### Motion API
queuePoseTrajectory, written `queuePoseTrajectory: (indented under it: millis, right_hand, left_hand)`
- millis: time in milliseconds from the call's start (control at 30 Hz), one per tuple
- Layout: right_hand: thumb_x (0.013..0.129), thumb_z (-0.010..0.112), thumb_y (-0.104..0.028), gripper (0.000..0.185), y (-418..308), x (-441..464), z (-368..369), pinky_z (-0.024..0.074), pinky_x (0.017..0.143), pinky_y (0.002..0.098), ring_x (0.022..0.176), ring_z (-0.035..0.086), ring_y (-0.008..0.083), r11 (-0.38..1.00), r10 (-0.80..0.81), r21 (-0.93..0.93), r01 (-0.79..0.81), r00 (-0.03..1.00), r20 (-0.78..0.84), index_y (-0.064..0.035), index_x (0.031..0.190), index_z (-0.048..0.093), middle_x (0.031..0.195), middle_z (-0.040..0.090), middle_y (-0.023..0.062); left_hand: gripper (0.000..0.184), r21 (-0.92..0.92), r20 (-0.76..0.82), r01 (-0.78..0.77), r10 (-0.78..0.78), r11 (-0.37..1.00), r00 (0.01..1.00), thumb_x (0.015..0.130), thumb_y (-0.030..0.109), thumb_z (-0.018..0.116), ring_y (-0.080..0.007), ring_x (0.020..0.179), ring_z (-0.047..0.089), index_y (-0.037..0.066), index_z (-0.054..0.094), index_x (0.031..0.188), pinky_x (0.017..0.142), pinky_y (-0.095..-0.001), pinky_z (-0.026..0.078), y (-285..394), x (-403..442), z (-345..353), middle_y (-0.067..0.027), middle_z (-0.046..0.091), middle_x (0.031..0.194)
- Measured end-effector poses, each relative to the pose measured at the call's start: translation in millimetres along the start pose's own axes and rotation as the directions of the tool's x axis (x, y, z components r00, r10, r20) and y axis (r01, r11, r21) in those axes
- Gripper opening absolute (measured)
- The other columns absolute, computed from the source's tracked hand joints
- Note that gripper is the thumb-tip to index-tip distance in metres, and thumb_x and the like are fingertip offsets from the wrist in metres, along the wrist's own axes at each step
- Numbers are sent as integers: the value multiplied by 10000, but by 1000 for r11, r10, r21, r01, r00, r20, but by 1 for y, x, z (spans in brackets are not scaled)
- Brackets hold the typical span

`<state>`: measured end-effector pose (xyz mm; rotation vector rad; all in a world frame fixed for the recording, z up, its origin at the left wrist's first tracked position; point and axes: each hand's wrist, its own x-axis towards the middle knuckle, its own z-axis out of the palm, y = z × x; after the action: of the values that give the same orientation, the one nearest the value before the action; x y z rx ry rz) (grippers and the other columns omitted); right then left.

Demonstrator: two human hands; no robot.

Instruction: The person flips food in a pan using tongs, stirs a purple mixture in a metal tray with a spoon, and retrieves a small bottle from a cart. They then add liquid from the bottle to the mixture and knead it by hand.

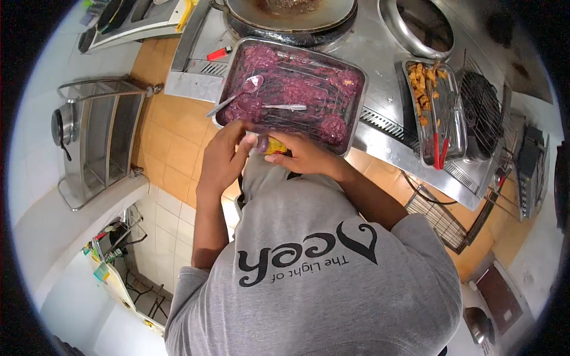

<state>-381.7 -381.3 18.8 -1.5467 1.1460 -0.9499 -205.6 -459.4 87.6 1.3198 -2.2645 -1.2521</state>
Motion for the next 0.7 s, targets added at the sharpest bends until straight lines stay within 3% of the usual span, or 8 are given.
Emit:
queuePoseTrajectory:
  millis: [33, 167, 267, 367, 467, 500, 600, 700]
  right_hand:
    - [815, 623, -246, 481, -4, 0, -8, 448, 791, 400, 927, 584, 343, 999, 26, 29, -27, 998, 52, -12, 1198, 452, 992, 583, 214]
    - [812, 625, -244, 488, 3, -6, -9, 455, 783, 409, 931, 590, 355, 1000, -2, 2, 2, 996, 84, -20, 1210, 452, 977, 589, 213]
    - [808, 627, -218, 517, -3, -7, -14, 446, 796, 388, 939, 589, 336, 1000, 10, -1, -10, 988, 154, -6, 1231, 418, 1036, 582, 203]
    - [809, 632, -219, 501, -21, -6, -26, 448, 792, 389, 941, 588, 335, 997, 82, -29, -78, 987, 135, -10, 1198, 396, 1016, 580, 197]
    - [807, 639, -232, 473, -7, -6, -29, 449, 790, 388, 929, 590, 337, 981, 131, -152, -119, 988, 76, -33, 1151, 383, 1001, 574, 191]
    - [803, 647, -242, 407, -5, -2, -30, 453, 769, 390, 892, 600, 334, 986, 20, -167, -20, 1000, -4, -41, 1081, 428, 938, 585, 176]
    - [802, 650, -254, 363, -9, 26, -41, 457, 747, 395, 864, 604, 332, 945, 157, -302, -128, 985, 75, -43, 1026, 458, 895, 599, 170]
    - [811, 634, -249, 325, 1, 68, -42, 457, 724, 407, 862, 587, 375, 922, -28, -381, 68, 994, 110, -36, 994, 471, 891, 607, 190]
  left_hand:
    - [249, -140, -40, -53, 48, 989, 998, 816, 180, 587, -241, 776, 563, 36, 549, 1016, 646, -321, 442, -4, -3, 4, -116, 569, 903]
    - [266, -72, 155, -169, 178, 983, 972, 797, 46, 588, -228, 799, 572, 42, 532, 1057, 664, -303, 452, 2, -11, -6, -105, 577, 916]
    - [164, -21, 170, 1, 3, 1000, 985, 856, 95, 529, -239, 748, 569, 25, 529, 1005, 655, -312, 449, 14, -16, -8, -122, 574, 843]
    - [183, 11, -13, 38, -38, 999, 999, 918, 179, 449, -245, 686, 557, 7, 512, 923, 631, -325, 444, 0, -18, 1, -135, 551, 767]
    - [290, -167, -117, 113, -134, 979, 984, 954, 253, 369, -236, 656, 536, -5, 475, 876, 610, -334, 437, -3, -26, -8, -129, 523, 739]
    - [313, -173, -172, 101, -131, 980, 976, 963, 273, 352, -192, 637, 517, 0, 462, 856, 590, -313, 431, -6, -29, -13, -95, 498, 715]
    - [360, -221, -252, 157, -211, 963, 944, 963, 365, 322, -140, 679, 520, 50, 467, 865, 591, -274, 429, -26, -45, -24, -47, 492, 742]
    - [362, -278, -292, 221, -301, 935, 908, 965, 375, 320, -129, 684, 513, 60, 469, 868, 599, -266, 425, -39, -65, -32, -31, 486, 756]
